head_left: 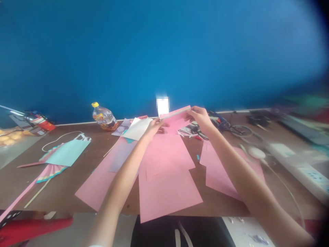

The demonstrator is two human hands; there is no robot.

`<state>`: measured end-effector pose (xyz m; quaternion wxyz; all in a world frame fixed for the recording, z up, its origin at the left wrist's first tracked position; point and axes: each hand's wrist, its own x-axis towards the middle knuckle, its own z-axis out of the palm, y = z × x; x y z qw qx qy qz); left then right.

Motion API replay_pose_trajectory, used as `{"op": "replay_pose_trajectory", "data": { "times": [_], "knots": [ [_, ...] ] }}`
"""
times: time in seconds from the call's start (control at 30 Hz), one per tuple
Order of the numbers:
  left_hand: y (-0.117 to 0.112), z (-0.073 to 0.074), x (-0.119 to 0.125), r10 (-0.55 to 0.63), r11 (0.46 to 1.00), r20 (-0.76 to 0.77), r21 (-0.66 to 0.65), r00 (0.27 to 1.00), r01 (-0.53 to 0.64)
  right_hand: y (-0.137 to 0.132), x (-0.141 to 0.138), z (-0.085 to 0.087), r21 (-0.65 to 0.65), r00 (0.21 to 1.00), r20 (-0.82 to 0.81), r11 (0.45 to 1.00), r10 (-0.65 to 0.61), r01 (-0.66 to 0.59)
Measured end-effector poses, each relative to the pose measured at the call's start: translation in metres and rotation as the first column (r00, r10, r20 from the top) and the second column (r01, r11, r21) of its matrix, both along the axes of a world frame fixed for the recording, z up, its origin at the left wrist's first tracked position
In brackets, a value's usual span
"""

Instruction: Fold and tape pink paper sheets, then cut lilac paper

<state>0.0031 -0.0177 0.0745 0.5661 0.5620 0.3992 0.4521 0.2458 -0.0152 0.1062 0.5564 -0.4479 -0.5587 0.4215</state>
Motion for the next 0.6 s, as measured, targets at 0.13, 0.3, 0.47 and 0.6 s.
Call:
{"op": "replay_pose_trajectory", "data": {
  "times": [0.13,0.3,0.47,0.6],
  "knots": [
    [0.003,-0.003,0.002,0.074,0.993,0.075,0.091,0.994,-0.081,-0.003,-0.002,0.002,0.017,0.999,-0.008,0.999,0.032,-0.032],
    [0.008,-0.008,0.0,0.11,0.958,0.052,0.259,0.993,-0.12,-0.004,0.0,-0.001,0.111,0.995,0.079,0.991,0.067,-0.076],
    [0.017,-0.035,-0.001,0.165,0.932,-0.04,0.335,0.986,-0.142,0.011,0.007,-0.027,0.118,0.973,0.18,0.979,0.143,-0.166],
    [0.022,-0.062,0.001,0.255,0.933,-0.08,0.281,0.964,-0.224,0.028,0.01,-0.05,0.122,0.95,0.243,0.965,0.197,-0.231]
  ]
}}
